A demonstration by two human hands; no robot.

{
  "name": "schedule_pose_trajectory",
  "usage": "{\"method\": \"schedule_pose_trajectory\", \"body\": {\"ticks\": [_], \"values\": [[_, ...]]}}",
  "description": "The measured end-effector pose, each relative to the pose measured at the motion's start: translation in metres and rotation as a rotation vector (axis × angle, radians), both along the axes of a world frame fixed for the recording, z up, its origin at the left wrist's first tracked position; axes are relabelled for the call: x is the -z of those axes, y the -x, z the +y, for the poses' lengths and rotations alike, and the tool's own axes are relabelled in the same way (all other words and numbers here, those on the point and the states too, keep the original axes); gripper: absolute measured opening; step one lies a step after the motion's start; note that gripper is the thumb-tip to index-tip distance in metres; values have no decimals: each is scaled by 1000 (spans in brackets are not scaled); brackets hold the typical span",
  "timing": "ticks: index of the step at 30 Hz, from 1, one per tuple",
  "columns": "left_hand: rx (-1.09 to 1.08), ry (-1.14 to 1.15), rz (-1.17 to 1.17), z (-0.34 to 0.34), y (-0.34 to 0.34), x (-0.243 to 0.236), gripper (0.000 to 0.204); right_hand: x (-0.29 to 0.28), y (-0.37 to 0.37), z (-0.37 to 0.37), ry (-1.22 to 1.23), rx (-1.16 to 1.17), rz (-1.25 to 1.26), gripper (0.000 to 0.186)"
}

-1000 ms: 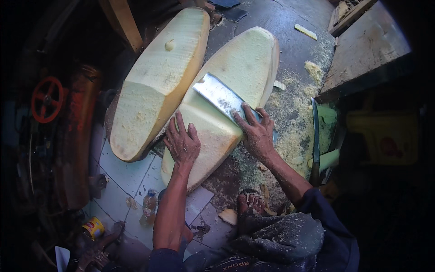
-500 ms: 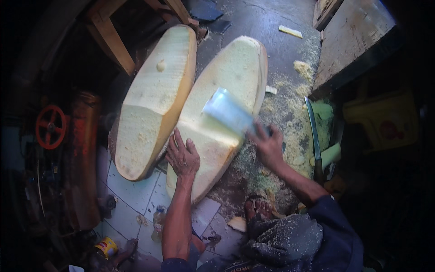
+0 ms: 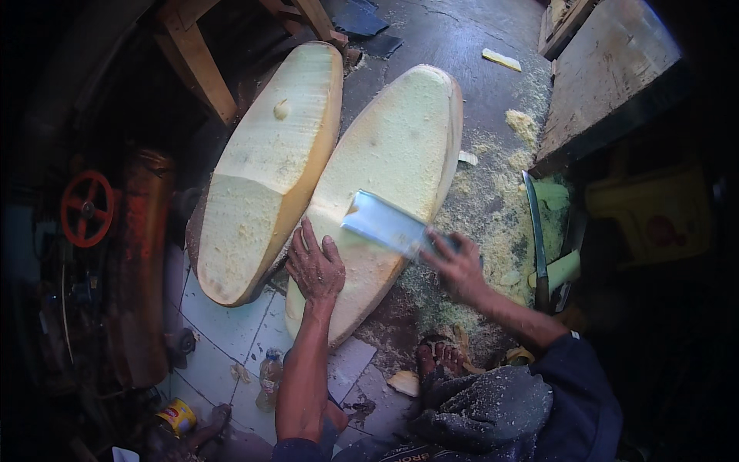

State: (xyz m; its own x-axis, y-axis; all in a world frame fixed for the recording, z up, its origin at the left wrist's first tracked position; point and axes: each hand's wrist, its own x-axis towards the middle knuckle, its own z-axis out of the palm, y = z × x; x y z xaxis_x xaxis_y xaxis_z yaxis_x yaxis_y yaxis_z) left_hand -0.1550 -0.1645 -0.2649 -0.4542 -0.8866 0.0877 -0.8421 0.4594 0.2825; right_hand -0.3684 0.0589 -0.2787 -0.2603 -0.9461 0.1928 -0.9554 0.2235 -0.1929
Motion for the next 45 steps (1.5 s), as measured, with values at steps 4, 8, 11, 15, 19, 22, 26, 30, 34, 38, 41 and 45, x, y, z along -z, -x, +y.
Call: {"method": "schedule_pose_trajectory", "body": {"ticks": [4,8,11,15,19,22,26,30,34,38,41,45], "values": [[9,-6,-66,2,0,1,66,5,1,-2,18,104,36,75],[26,21,-61,3,-2,3,66,11,5,-5,77,63,79,69],[17,2,-40,5,-2,4,66,14,9,-6,71,19,87,64],[17,28,-53,5,1,4,66,16,12,-7,31,298,117,63],[10,50,-69,8,1,5,65,18,10,-5,96,-137,18,69],[17,48,-72,8,0,7,65,21,10,-5,-9,166,79,69],[13,79,-2,7,-1,7,66,24,11,-5,162,-80,77,67],[8,55,-51,7,0,6,65,23,17,-6,-4,63,12,66],[24,62,-35,7,0,2,66,18,28,-8,3,148,94,70],[3,72,25,7,-1,2,67,13,32,-10,166,-141,113,74],[31,34,-40,7,-1,3,67,11,52,-20,-42,191,189,78],[1,80,11,7,-1,7,67,5,20,-16,91,174,3,75]]}}
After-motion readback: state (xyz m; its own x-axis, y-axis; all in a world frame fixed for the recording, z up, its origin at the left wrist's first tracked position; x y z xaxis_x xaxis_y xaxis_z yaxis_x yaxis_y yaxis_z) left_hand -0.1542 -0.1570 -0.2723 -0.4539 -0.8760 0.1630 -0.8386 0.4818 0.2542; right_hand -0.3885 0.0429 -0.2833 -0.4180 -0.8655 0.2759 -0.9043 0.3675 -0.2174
